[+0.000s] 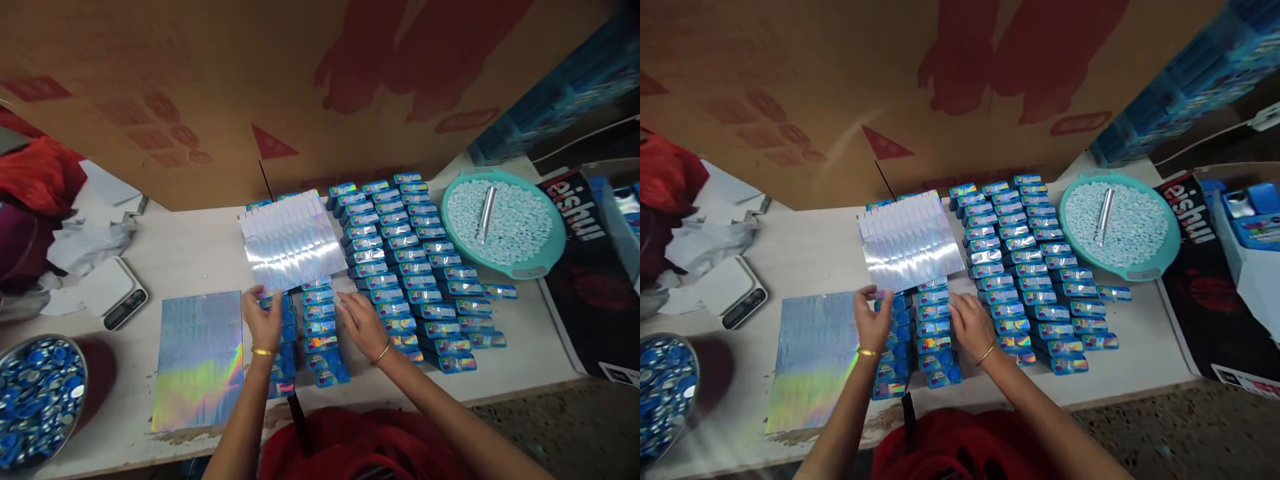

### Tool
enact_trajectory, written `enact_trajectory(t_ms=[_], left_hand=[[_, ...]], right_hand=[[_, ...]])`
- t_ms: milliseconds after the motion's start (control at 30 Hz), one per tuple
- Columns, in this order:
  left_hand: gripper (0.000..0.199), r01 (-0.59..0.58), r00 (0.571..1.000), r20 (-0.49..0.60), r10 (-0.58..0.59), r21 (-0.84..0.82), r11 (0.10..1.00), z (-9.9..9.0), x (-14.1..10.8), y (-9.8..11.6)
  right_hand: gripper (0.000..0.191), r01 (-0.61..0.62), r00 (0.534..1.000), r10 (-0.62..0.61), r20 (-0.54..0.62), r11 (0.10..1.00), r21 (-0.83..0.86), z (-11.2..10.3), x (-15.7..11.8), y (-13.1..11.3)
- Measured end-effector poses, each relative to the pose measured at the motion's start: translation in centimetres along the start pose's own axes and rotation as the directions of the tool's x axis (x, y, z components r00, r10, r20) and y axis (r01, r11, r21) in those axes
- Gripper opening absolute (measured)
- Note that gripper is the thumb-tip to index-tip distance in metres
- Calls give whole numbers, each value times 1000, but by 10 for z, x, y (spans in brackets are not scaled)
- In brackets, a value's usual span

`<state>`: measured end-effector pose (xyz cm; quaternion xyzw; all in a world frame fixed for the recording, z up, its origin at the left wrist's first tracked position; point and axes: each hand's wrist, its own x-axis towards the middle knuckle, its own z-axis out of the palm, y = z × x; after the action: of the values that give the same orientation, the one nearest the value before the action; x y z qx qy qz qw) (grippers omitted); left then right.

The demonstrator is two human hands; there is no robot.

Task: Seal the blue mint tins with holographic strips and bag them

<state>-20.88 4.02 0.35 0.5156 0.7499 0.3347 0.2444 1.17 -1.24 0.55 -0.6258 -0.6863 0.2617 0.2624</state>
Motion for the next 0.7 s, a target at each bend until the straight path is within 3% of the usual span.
enact_trajectory(t_ms=[100,167,233,333,433,500,567,633,700], left_hand=[[38,231,961,-118,-249,-149,962,2,79,-10],[38,348,928,-75,-364,-171,922,5,117,-14],[35,377,924,7,-381,-174,910,8,137,-13],[33,351,936,94,-338,-211,912,9,139,-3],[32,246,968,127,-215,-337,909,-6,125,18],[35,160,980,178,-84,-471,868,-28,114,38],[38,148,963,271,12,-561,815,-59,104,60],[40,181,933,356,45,-575,798,-93,94,81],[42,173,926,370,72,-586,791,-127,84,99]], right_hand=[[38,69,994,-75,-76,994,-83,-1,64,-4],[43,99,994,-105,-36,985,-144,10,100,-5],[50,132,991,-125,53,974,-183,25,127,-7],[62,207,970,-176,167,958,-197,41,152,-14],[83,323,937,-289,197,930,-173,34,171,-34],[98,412,905,-386,178,898,-153,15,184,-56],[104,492,867,-472,157,861,-128,-9,194,-83],[99,547,833,-531,153,832,-90,-33,198,-113],[89,584,803,-572,169,811,-34,-52,194,-142]])
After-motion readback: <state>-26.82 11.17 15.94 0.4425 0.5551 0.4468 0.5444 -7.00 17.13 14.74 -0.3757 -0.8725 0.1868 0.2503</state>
